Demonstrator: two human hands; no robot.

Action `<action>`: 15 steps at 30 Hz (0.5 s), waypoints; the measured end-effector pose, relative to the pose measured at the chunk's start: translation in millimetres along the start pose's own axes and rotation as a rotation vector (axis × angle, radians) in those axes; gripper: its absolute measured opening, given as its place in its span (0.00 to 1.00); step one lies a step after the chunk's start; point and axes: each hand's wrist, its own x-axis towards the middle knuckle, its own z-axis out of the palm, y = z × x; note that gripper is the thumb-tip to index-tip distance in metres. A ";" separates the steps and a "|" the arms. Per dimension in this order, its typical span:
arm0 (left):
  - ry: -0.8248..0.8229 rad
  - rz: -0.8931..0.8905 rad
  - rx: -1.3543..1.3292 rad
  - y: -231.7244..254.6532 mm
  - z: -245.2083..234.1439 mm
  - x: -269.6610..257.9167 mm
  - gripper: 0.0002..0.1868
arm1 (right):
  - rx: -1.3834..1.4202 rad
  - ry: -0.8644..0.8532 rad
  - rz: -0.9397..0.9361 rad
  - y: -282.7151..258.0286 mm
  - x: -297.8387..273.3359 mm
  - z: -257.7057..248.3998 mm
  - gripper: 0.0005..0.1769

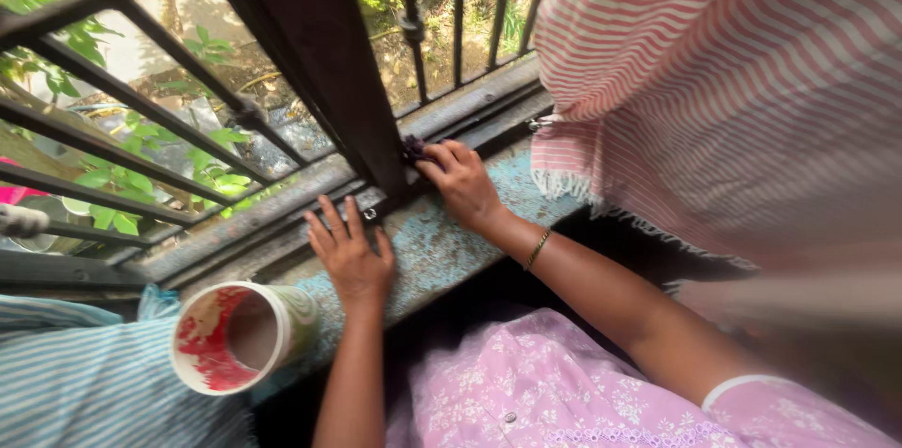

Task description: The person paints the metal bars and frame of a window using a small cloth dipped in a container of dark purple paint.

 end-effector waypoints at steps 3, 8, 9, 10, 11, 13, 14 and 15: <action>0.007 0.000 -0.001 -1.7 3.4 -3.0 0.36 | 0.083 -0.099 0.018 27.2 4.8 -1.3 0.11; 0.006 -0.003 0.059 -0.8 5.9 -13.5 0.37 | 0.021 -0.030 0.137 60.0 -6.7 -7.8 0.15; 0.007 -0.006 0.068 -0.9 5.9 -13.6 0.37 | 0.011 0.004 0.181 68.2 -8.9 -11.4 0.15; 0.005 -0.016 0.077 -0.8 6.0 -15.4 0.38 | 0.004 0.031 0.222 75.4 -12.4 -15.1 0.15; 0.001 -0.027 0.077 -0.8 6.1 -16.2 0.38 | -0.004 0.057 0.263 78.5 -13.1 -14.8 0.16; -0.007 -0.047 0.076 1.1 7.6 -15.3 0.38 | 0.011 0.131 0.305 72.1 -16.2 -8.7 0.14; -0.012 -0.055 0.079 1.2 7.3 -15.9 0.38 | 0.021 0.163 0.330 64.9 -19.8 -4.6 0.12; -0.017 -0.063 0.082 1.3 7.4 -16.0 0.38 | -0.012 0.133 0.331 57.2 -19.2 2.3 0.13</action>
